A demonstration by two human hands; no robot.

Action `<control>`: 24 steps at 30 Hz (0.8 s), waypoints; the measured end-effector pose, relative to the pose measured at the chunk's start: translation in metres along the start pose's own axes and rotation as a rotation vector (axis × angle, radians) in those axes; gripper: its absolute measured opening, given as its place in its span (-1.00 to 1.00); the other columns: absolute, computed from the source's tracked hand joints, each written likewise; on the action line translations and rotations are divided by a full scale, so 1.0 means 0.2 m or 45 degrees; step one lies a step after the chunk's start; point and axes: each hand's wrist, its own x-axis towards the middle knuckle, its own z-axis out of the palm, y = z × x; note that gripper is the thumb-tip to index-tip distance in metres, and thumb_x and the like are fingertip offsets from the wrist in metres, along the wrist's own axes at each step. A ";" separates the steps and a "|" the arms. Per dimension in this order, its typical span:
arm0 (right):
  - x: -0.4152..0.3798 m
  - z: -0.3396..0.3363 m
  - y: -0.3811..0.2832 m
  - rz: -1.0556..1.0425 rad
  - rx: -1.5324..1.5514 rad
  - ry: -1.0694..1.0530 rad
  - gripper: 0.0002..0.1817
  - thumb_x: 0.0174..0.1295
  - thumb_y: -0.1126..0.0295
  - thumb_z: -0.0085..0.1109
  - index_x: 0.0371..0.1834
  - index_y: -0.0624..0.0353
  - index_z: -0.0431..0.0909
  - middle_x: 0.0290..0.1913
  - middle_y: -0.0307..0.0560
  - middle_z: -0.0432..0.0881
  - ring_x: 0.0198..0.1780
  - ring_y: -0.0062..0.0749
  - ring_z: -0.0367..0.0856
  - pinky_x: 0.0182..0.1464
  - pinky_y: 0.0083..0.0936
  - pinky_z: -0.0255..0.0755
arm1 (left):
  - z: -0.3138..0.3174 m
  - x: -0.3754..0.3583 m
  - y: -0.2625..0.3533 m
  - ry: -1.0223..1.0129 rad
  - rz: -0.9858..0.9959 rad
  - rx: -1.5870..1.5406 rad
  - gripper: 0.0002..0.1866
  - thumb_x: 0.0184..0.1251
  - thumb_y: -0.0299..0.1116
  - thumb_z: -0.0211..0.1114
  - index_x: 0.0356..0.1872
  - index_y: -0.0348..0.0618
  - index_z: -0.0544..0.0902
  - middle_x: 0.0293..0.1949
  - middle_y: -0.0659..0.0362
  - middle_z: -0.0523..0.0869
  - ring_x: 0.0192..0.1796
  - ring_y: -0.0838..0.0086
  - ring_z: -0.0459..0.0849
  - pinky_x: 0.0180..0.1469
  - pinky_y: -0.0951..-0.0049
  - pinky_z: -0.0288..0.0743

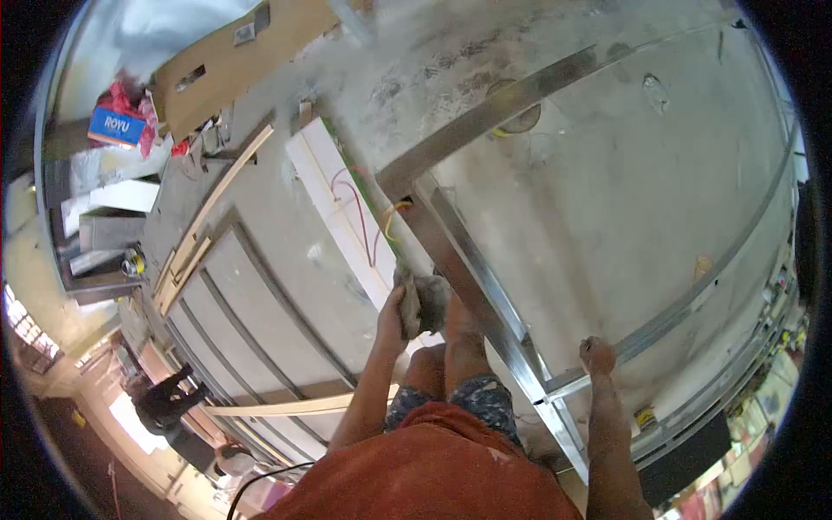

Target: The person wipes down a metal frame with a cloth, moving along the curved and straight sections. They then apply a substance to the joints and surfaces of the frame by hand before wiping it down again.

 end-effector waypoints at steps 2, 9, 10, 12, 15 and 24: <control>0.18 0.13 -0.04 0.298 0.322 0.020 -0.72 0.34 0.14 0.16 -0.33 0.11 0.67 -0.38 0.00 0.69 -0.29 -0.19 0.68 -0.17 -0.23 0.55 | 0.26 -0.30 0.20 -0.004 0.418 0.013 -0.36 0.53 0.00 0.12 0.50 -0.08 0.31 0.30 -0.03 0.57 0.16 0.01 0.68 0.33 0.07 0.54; 0.78 -0.16 -1.16 -0.055 2.408 -0.267 -0.60 0.53 0.17 -0.01 0.25 0.16 0.53 0.02 -0.07 0.72 -0.08 -0.27 0.72 -0.02 -0.27 0.61 | 1.26 0.09 1.08 -0.418 1.256 1.187 -0.45 0.49 -0.21 0.18 0.40 -0.26 0.41 0.20 -0.07 0.59 0.23 0.21 0.61 0.25 0.24 0.50; 0.77 -0.33 -1.33 -0.237 2.755 -0.326 -0.56 0.51 0.17 0.03 0.32 0.16 0.48 0.09 -0.05 0.71 -0.05 -0.27 0.73 0.09 -0.29 0.58 | 1.31 0.30 1.06 -0.444 1.376 1.727 -0.43 0.48 -0.18 0.19 0.41 -0.23 0.39 0.23 -0.13 0.56 0.23 0.07 0.60 0.25 0.16 0.51; 0.72 -0.69 -1.59 -0.167 1.864 -0.164 -0.44 0.45 0.05 0.15 0.33 0.23 0.45 0.16 0.02 0.69 0.05 -0.30 0.71 0.14 -0.44 0.56 | 1.35 0.54 0.96 -0.458 1.481 2.274 -0.37 0.48 -0.11 0.20 0.46 -0.18 0.33 0.32 -0.21 0.47 0.25 -0.15 0.56 0.26 0.02 0.50; 0.58 -0.93 -1.65 -0.065 1.469 0.093 -0.41 0.45 -0.06 0.11 0.34 0.14 0.50 0.25 0.15 0.63 0.24 -0.02 0.63 0.24 -0.18 0.49 | 1.25 0.54 0.89 -0.325 1.527 2.452 -0.29 0.50 -0.12 0.20 0.56 -0.12 0.18 0.43 -0.21 0.36 0.32 -0.17 0.51 0.26 -0.02 0.49; 0.28 -0.40 -1.23 0.756 2.075 0.029 -0.63 0.38 0.22 0.17 0.05 0.30 0.62 -0.13 0.17 0.71 -0.13 -0.15 0.74 -0.10 -0.28 0.65 | 0.65 0.59 1.22 -0.139 0.409 1.803 -0.31 0.64 0.12 -0.07 0.47 -0.29 0.34 0.28 -0.03 0.56 0.25 0.18 0.56 0.28 0.28 0.44</control>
